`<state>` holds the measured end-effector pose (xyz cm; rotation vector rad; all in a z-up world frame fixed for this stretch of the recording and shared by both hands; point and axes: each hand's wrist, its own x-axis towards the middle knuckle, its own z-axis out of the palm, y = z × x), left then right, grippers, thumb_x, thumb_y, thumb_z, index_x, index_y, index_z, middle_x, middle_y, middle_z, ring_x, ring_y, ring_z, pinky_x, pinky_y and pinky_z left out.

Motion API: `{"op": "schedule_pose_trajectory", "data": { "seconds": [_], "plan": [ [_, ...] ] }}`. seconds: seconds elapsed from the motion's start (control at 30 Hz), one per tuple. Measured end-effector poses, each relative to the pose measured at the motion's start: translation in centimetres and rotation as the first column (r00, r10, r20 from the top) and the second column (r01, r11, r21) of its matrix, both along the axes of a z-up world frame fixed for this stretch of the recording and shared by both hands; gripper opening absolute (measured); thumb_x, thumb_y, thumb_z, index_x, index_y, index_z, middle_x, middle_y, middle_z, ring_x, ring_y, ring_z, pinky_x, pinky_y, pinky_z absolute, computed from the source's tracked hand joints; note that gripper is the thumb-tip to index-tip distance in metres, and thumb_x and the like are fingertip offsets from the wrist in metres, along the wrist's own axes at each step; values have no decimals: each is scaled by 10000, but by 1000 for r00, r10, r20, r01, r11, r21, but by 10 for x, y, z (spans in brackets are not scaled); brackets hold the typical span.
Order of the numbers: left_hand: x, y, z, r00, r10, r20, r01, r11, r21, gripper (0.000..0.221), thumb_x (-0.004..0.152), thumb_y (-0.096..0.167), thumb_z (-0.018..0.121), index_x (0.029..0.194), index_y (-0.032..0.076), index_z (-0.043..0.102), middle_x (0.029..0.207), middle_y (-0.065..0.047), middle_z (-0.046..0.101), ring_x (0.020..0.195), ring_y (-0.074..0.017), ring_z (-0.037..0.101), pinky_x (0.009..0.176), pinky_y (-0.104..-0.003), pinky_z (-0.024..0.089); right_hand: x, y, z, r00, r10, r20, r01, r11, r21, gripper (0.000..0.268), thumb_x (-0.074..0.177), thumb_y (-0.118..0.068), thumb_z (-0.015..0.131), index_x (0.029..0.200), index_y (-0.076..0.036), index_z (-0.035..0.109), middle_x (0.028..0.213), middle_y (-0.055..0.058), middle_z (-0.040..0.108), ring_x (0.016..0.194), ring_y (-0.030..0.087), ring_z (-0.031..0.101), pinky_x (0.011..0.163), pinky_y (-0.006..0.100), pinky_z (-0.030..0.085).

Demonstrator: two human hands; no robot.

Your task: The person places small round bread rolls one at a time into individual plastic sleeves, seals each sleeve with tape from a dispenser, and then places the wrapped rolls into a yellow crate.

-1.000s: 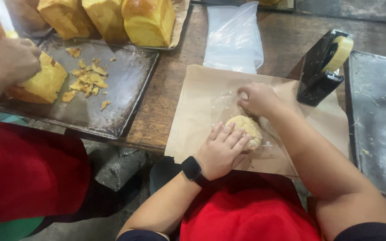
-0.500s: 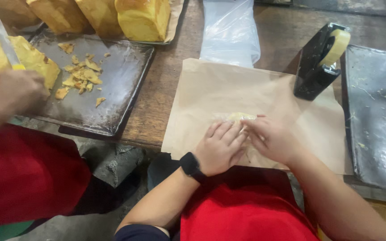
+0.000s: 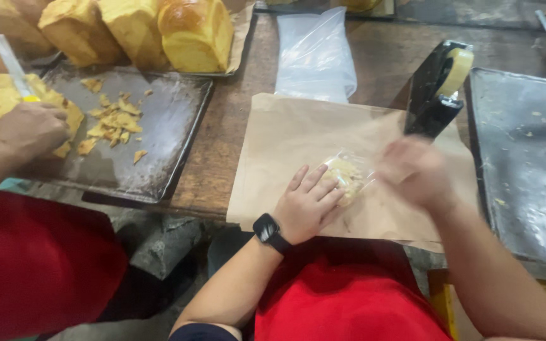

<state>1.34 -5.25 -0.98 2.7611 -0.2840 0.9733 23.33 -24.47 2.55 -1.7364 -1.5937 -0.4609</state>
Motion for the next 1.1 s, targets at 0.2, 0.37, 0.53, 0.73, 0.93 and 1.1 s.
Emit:
{"op": "schedule_pose_trajectory", "data": {
  "seconds": [0.2,0.37,0.53,0.73,0.93,1.1],
  "plan": [
    [0,-1,-7,997,24,76,-22,999,-28,320,958,291,693,1232,124,701,1321,-83,668,1383,-336,545,1213,-536,338,115,4,7,431,-594,-679,689,703,-177,330,1057,-316,629,1285,-78,602,1301,156,580,1019,289,638,814,529,565],
    [-2,0,-4,996,14,90,-11,1000,-27,333,954,280,688,1247,123,703,1317,-93,674,1384,-342,544,1213,-532,339,140,22,15,-36,-338,-941,481,819,-312,306,1023,-357,484,1263,-173,531,1234,59,573,1076,291,625,723,729,555],
    [-1,0,-7,995,17,95,-14,999,-31,347,969,302,688,1262,117,698,1325,-103,671,1382,-349,541,1214,-539,334,109,24,-14,93,192,-977,735,649,197,124,943,-207,584,1059,-163,583,1142,72,664,1042,286,703,681,613,571],
    [1,-2,-8,995,31,90,-29,999,-20,347,985,311,680,1281,131,692,1339,-99,670,1386,-339,545,1223,-538,327,97,10,-48,-291,375,-880,669,737,93,256,1025,-311,594,834,-146,554,808,29,558,767,202,566,732,426,586],
    [0,-2,-8,997,36,62,-36,999,-2,377,956,283,678,1305,139,686,1361,-94,658,1387,-336,539,1218,-538,327,64,16,-49,-254,171,-952,319,944,85,266,1029,-222,551,772,-158,527,702,-8,534,659,165,516,639,331,444],
    [1,-2,-5,997,-1,78,-1,1000,23,363,965,282,684,1304,151,685,1354,-86,656,1384,-335,541,1211,-540,336,31,15,-43,-314,235,-920,253,955,158,264,982,-201,536,725,-141,520,669,21,535,598,195,501,594,340,429]
  ]
}}
